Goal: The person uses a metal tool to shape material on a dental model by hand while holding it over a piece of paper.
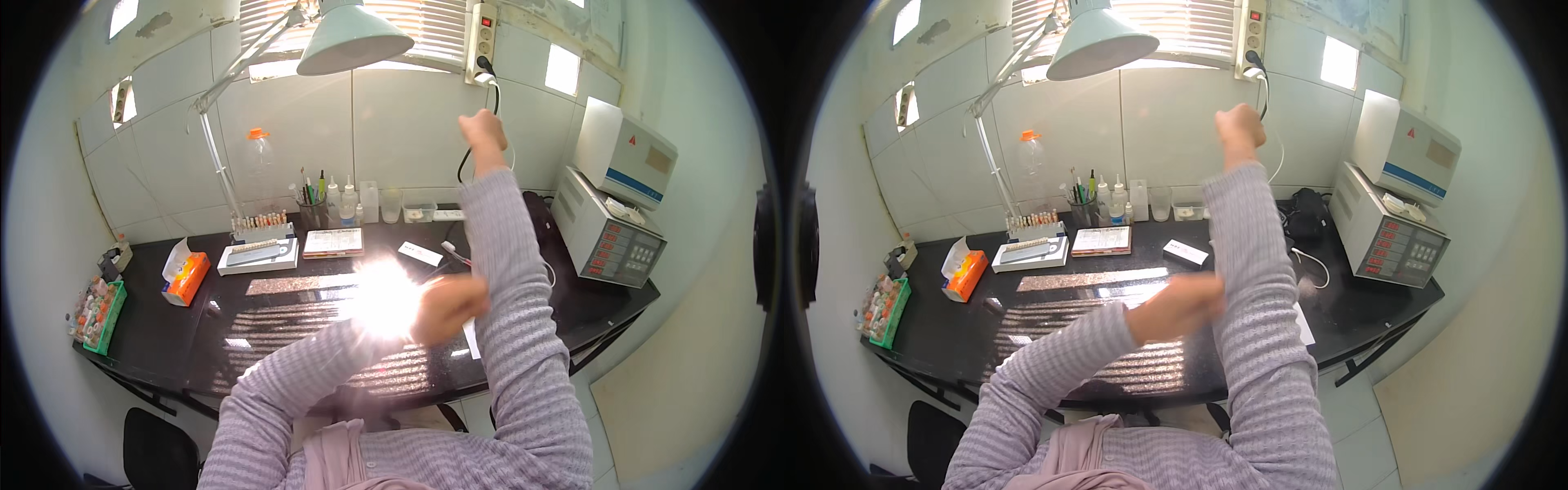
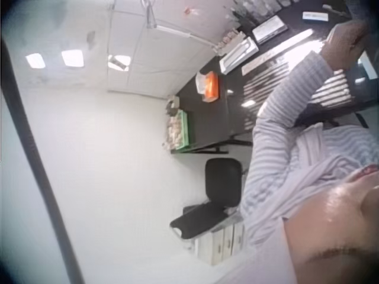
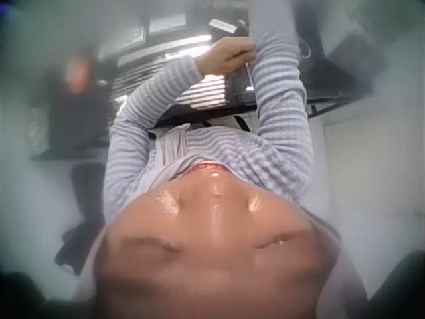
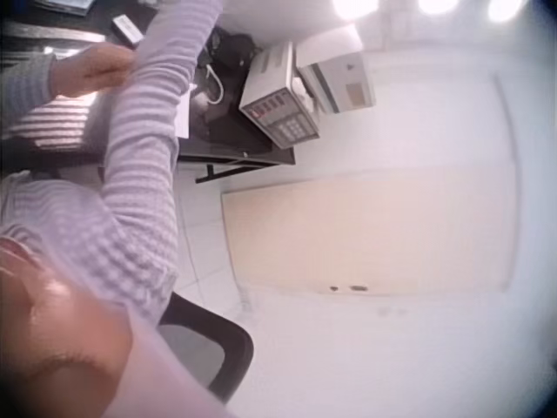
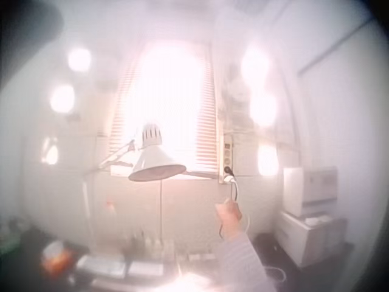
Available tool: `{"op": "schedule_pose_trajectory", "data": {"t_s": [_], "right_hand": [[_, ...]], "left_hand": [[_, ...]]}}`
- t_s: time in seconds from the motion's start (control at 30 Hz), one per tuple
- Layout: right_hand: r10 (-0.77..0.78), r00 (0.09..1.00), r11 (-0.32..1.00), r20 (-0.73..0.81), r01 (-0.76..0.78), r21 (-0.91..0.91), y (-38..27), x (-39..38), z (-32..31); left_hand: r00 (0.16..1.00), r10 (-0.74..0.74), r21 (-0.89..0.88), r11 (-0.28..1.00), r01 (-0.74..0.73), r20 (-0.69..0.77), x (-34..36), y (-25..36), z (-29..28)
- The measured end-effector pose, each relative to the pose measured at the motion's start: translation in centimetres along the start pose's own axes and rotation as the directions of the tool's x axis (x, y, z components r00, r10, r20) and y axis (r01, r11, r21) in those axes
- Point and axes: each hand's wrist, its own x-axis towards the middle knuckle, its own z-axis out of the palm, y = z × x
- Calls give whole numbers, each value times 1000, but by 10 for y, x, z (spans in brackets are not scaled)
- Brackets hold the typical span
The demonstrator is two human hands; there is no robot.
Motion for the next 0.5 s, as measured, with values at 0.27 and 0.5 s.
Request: {"op": "schedule_pose_trajectory", "data": {"t_s": [0.27, 0.5], "right_hand": [[172, 973, -134, -152, 176, 975, -30, -96, -31], [-608, 301, -68, -735, 902, 427, -178, -357, -58]], "left_hand": [[983, 180, 264, 950, -167, -24, 4, 60, -154], [553, 714, 897, 405, 174, -430, 132, 128, -404]]}}
